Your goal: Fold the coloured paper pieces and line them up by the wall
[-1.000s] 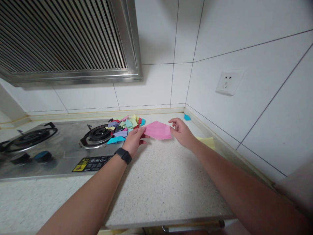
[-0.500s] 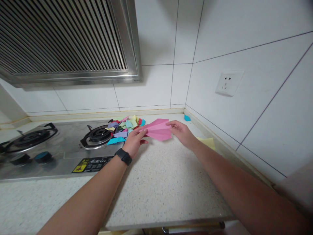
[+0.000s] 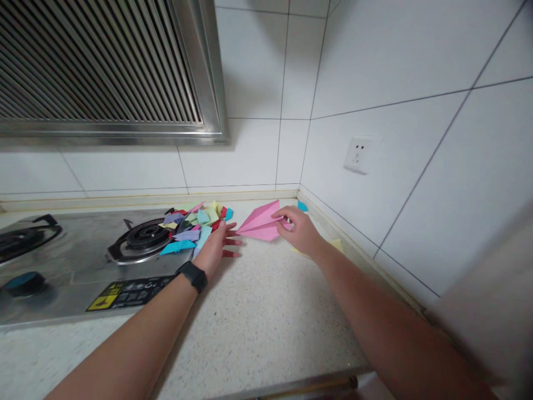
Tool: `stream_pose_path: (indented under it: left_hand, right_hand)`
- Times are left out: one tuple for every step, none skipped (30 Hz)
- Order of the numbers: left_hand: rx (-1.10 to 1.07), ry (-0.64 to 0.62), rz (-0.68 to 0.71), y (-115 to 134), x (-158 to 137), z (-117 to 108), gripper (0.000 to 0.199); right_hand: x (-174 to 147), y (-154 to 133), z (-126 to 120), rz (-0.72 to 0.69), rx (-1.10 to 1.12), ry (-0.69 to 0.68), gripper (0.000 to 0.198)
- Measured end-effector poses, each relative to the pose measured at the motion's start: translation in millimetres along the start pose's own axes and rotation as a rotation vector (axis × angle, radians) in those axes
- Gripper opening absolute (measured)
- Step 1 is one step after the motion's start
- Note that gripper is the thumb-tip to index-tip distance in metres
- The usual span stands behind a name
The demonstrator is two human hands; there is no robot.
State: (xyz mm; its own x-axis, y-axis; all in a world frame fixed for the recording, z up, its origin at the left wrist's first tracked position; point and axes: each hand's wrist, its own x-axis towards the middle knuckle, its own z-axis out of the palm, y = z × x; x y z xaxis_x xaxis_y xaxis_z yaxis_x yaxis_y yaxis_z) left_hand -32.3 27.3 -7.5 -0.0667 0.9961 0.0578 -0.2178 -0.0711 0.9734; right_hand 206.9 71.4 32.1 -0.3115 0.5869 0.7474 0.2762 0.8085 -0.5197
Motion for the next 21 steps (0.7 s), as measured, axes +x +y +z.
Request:
stream_pose_path:
  left_hand:
    - [0.008, -0.002, -0.012, -2, 1, -1, 0.058]
    - [0.017, -0.007, -0.019, -3, 2, -2, 0.059]
    - [0.029, -0.018, -0.022, -5, 2, -3, 0.061]
    - [0.044, -0.030, -0.020, -6, 2, -3, 0.061]
    - [0.064, -0.045, -0.013, -7, 2, -4, 0.062]
    - [0.091, -0.063, -0.005, -8, 1, -4, 0.062]
    - [0.123, -0.083, 0.005, -8, 1, -4, 0.062]
    - [0.160, -0.102, 0.014, -9, 0, -4, 0.062]
    - [0.197, -0.123, 0.021, -9, -1, -4, 0.063]
    - [0.232, -0.142, 0.028, -9, -2, -4, 0.063]
    - [0.261, -0.159, 0.033, -10, -3, -4, 0.062]
    - [0.284, -0.173, 0.039, -10, -3, -4, 0.061]
    - [0.299, -0.183, 0.044, -10, -3, -4, 0.060]
    - [0.306, -0.192, 0.051, -11, -3, -4, 0.058]
    - [0.308, -0.200, 0.058, -11, -3, -4, 0.056]
    - [0.305, -0.208, 0.066, -11, -3, -5, 0.054]
    - [0.302, -0.220, 0.075, -12, -3, -5, 0.052]
    - [0.303, -0.231, 0.083, -12, -3, -5, 0.051]
    - [0.317, -0.241, 0.090, -12, -4, -5, 0.052]
    - [0.345, -0.251, 0.093, -11, -4, -5, 0.052]
    - [0.388, -0.259, 0.095, -11, -4, -5, 0.054]
  right_hand:
    - [2, 0, -1, 0.029, 0.037, 0.043, 0.016]
    - [4, 1, -2, 0.089, 0.107, 0.112, 0.013]
    - [6, 3, -2, 0.170, 0.209, 0.187, 0.011]
    - [8, 6, -2, 0.262, 0.332, 0.261, 0.010]
    - [10, 9, -2, 0.353, 0.465, 0.320, 0.010]
    - [11, 12, -2, 0.434, 0.597, 0.355, 0.009]
    - [12, 15, -2, 0.500, 0.718, 0.375, 0.009]
    - [12, 17, -2, 0.550, 0.825, 0.381, 0.009]
    - [11, 18, -2, 0.584, 0.912, 0.376, 0.009]
    - [11, 19, -2, 0.605, 0.982, 0.366, 0.009]
    - [10, 18, -2, 0.616, 1.034, 0.350, 0.010]
    - [9, 17, -2, 0.616, 1.069, 0.333, 0.011]
    - [8, 15, -2, 0.610, 1.093, 0.313, 0.013]
    - [8, 13, -1, 0.600, 1.108, 0.293, 0.015]
    - [8, 12, 0, 0.591, 1.118, 0.278, 0.017]
    - [8, 10, 1, 0.588, 1.121, 0.270, 0.018]
    - [8, 8, 2, 0.590, 1.113, 0.267, 0.018]
    - [8, 7, 3, 0.594, 1.094, 0.266, 0.019]
    - [9, 7, 3, 0.594, 1.062, 0.259, 0.019]
    - [9, 6, 2, 0.586, 1.019, 0.240, 0.020]
    - [10, 6, 0, 0.567, 0.959, 0.204, 0.021]
